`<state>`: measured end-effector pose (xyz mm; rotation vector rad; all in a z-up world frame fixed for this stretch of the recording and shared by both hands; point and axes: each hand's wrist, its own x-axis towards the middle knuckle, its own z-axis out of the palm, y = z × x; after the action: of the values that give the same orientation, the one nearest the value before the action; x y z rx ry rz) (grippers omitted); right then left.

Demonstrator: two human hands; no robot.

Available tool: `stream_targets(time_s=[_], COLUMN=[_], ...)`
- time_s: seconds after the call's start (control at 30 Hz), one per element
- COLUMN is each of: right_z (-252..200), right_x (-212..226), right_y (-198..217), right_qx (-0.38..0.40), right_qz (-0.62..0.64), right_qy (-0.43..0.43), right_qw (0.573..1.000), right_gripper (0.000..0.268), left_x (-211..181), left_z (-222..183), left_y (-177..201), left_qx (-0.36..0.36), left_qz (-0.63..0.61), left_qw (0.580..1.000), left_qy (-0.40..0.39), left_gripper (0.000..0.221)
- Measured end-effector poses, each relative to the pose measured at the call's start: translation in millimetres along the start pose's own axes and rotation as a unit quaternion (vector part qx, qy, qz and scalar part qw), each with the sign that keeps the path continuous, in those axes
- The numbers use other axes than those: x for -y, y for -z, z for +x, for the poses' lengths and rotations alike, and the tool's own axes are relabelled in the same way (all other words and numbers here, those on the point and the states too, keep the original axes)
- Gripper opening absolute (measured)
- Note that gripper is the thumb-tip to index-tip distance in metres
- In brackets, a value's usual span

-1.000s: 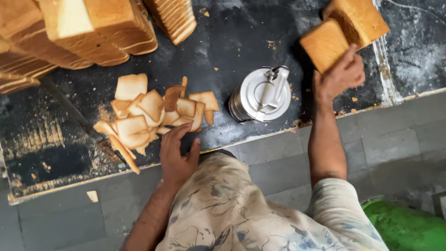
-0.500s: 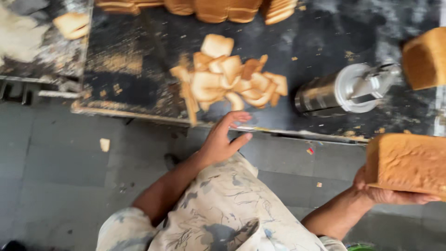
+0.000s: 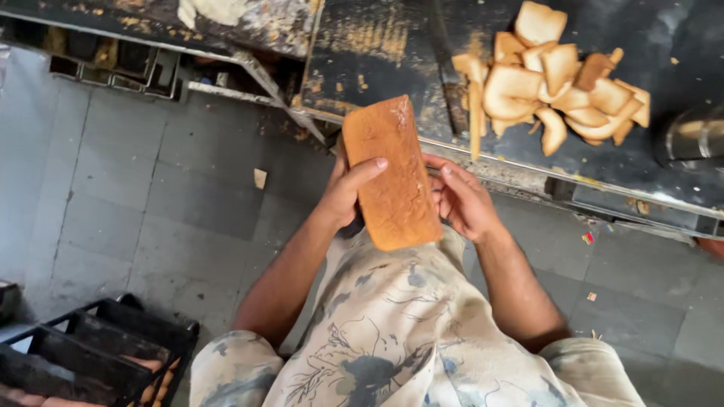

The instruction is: The person slices loaves of bread with a long knife and trims the crusts off the slices, stacking the trimmed bread on a counter.

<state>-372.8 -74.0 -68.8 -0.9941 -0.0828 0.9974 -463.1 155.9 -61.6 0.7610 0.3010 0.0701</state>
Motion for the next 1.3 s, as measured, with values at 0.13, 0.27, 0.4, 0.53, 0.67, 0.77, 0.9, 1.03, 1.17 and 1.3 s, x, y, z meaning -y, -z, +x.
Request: stream_targets(time_s=[0.13, 0.27, 0.4, 0.53, 0.67, 0.77, 0.9, 1.03, 1.17, 1.3], right_z=[19, 52, 97, 118, 116, 109, 101, 115, 124, 123], right_x=[11, 6, 3, 27, 46, 46, 34, 14, 9, 7], right_y=[-33, -26, -1, 12, 17, 13, 9, 18, 23, 19], right_qx=[0.046, 0.012, -0.031, -0.106, -0.188, -0.306, -0.433, -0.452, -0.472, -0.449], right_qz=[-0.012, -0.060, -0.108, -0.220, -0.291, -0.396, -0.611, -0.683, -0.662, -0.681], right_qy=[0.010, 0.009, 0.041, 0.122, 0.238, 0.255, 0.230, 0.221, 0.194, 0.178], right_qw=[0.999, 0.998, 0.993, 0.962, 0.907, 0.827, 0.621, 0.529, 0.549, 0.550], right_gripper=[0.056, 0.048, 0.034, 0.027, 0.029, 0.031, 0.031, 0.029, 0.030, 0.039], left_x=[-19, -58, -100, -97, -49, -47, -79, -101, -100, -97], left_z=[6, 21, 38, 82, 104, 113, 151, 178, 186, 193], left_y=[3, -3, -7, -4, 10, 25, 23, 21, 28, 31], left_qx=[-0.046, -0.020, 0.006, -0.001, 0.069, 0.091, 0.204, 0.258, 0.277, 0.295], left_qz=[0.046, 0.167, 0.442, 0.707, 0.879, 0.897, 0.835, 0.846, 0.823, 0.792], left_qw=[0.991, 0.960, 0.830, 0.599, 0.360, 0.295, 0.459, 0.408, 0.415, 0.459], left_qy=[-0.120, -0.224, -0.340, -0.376, -0.304, -0.316, -0.226, -0.228, -0.271, -0.275], left_gripper=[0.090, 0.099, 0.111, 0.111, 0.103, 0.098, 0.103, 0.112, 0.112, 0.108])
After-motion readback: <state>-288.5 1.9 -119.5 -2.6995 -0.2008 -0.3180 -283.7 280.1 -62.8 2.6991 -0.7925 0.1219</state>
